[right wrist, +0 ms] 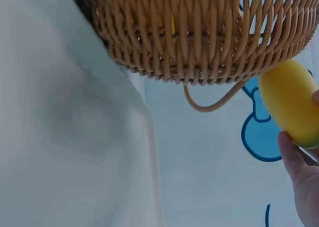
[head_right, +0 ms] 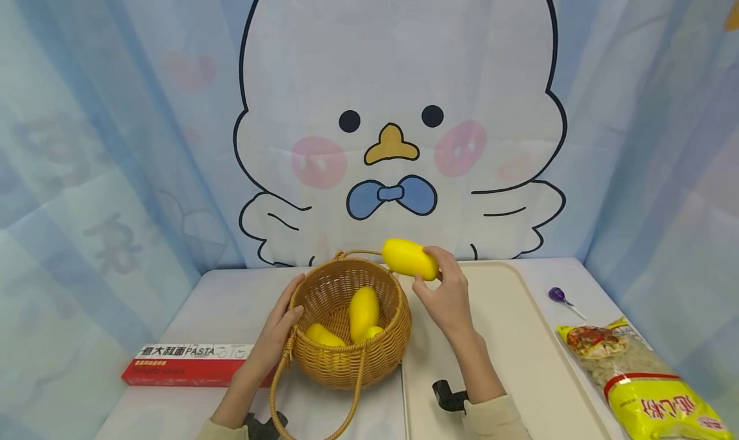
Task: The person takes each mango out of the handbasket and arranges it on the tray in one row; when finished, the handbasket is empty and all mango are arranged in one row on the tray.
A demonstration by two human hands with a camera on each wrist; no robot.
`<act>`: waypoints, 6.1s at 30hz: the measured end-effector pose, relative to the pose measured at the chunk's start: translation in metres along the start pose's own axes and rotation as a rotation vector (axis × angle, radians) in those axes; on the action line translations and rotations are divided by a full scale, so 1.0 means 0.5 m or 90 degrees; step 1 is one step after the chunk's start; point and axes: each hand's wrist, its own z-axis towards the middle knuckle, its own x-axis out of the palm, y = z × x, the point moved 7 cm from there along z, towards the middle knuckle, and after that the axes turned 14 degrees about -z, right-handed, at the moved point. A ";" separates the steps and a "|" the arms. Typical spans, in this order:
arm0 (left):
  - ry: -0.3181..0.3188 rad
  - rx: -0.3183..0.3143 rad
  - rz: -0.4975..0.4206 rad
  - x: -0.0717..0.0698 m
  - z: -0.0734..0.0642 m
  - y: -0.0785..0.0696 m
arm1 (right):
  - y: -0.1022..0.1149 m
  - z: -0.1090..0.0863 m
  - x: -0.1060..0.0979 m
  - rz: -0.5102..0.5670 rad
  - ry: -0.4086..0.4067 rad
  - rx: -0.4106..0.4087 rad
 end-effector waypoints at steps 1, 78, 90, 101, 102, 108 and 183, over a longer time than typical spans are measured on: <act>0.000 0.000 -0.001 0.000 0.000 0.000 | -0.005 -0.001 0.000 -0.005 0.000 0.006; 0.001 -0.002 -0.008 0.000 0.001 0.001 | -0.170 -0.030 0.125 -0.259 0.293 0.231; 0.001 0.002 -0.010 -0.001 0.001 0.002 | -0.156 -0.015 0.094 -0.215 0.248 0.213; 0.000 -0.001 -0.009 -0.001 0.002 0.005 | -0.114 0.008 0.065 -0.136 0.204 0.152; 0.000 -0.002 -0.008 -0.001 0.002 0.005 | -0.110 0.010 0.063 -0.126 0.202 0.147; -0.001 0.003 -0.003 -0.002 0.000 0.003 | -0.062 0.019 0.047 -0.095 0.190 0.089; 0.001 0.004 -0.010 -0.003 0.000 0.007 | 0.197 -0.030 0.191 -0.254 0.612 -0.189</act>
